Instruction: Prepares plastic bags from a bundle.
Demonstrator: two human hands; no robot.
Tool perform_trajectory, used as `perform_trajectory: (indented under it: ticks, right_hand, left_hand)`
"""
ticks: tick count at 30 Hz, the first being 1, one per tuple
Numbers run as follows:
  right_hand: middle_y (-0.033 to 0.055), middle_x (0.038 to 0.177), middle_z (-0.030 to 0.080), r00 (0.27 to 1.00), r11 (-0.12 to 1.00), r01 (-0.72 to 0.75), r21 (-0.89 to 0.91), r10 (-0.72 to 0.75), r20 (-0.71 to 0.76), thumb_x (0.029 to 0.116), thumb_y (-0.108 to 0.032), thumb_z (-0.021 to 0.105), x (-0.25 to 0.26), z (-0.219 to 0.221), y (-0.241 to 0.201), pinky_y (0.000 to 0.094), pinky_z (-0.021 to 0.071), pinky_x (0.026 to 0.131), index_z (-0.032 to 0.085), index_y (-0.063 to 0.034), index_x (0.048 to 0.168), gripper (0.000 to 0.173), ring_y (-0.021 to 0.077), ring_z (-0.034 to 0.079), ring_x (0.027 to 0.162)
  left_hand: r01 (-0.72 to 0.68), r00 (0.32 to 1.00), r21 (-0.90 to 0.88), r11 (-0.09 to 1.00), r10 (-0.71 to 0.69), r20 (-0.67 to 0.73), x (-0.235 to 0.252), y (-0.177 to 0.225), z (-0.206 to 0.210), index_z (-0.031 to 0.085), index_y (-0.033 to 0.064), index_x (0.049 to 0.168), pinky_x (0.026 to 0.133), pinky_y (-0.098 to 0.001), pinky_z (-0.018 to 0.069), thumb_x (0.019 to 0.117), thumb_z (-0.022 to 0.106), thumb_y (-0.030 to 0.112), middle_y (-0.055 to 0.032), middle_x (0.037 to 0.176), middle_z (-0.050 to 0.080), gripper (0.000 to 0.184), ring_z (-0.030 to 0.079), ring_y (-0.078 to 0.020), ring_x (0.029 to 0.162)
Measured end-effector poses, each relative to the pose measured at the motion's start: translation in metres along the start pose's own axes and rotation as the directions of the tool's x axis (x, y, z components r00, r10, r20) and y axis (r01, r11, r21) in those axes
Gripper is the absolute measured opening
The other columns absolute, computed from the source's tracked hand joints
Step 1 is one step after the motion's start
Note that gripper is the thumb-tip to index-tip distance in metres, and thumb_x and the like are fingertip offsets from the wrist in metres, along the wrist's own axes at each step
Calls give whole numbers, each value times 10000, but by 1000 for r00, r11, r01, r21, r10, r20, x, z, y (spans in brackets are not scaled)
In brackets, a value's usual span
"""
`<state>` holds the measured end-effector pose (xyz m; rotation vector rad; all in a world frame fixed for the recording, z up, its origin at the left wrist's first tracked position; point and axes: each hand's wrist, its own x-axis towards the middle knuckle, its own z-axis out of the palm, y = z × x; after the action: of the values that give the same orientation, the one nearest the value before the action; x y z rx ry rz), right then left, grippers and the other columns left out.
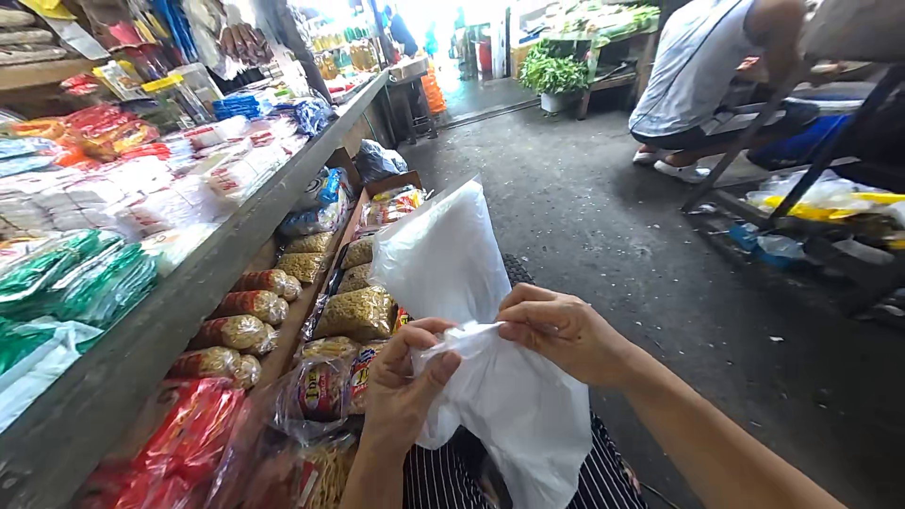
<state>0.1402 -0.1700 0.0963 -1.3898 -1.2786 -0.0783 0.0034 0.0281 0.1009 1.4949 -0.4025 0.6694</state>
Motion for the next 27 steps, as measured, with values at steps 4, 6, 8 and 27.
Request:
perform_trajectory:
  ticks: [4,6,8,27]
  right_hand:
    - [-36,896,710,997,999,0,44,3,-75,984,-180,671,2,1,-2,107,540,799,696,-11,975,171,-67,645,856]
    - [-33,865,692,996,1000,2,10,-1,-89,991,-200,663,5,1,-2,86,514,778,705,-7,935,205,-80,621,840]
    - [-13,938,669,993,1000,15,-26,-18,-120,992,-214,661,7,-1,0,96,505,835,750,-24,964,211,-52,607,930]
    - [1,895,697,979,970,-50,-239,0,-203,1035,-278,583,16,3,15,120,502,793,731,-41,964,288,-44,619,862]
  left_hand:
    - [63,995,53,997,-58,-85,3,1,5,725,156,1074,801,-185,584,944,719,174,75,984,727,131,684,1,871]
    - [74,992,51,996,-68,-111,4,-1,7,731,174,1014,749,-163,580,941,722,203,92,919,729,79,679,25,808]
    - [34,996,33,999,-31,-89,6,-5,4,736,202,1004,796,-163,568,941,724,222,92,968,726,67,676,17,880]
    - [182,980,8,983,-180,-80,17,-17,4,714,160,997,578,-95,484,967,689,171,118,844,661,41,558,75,630]
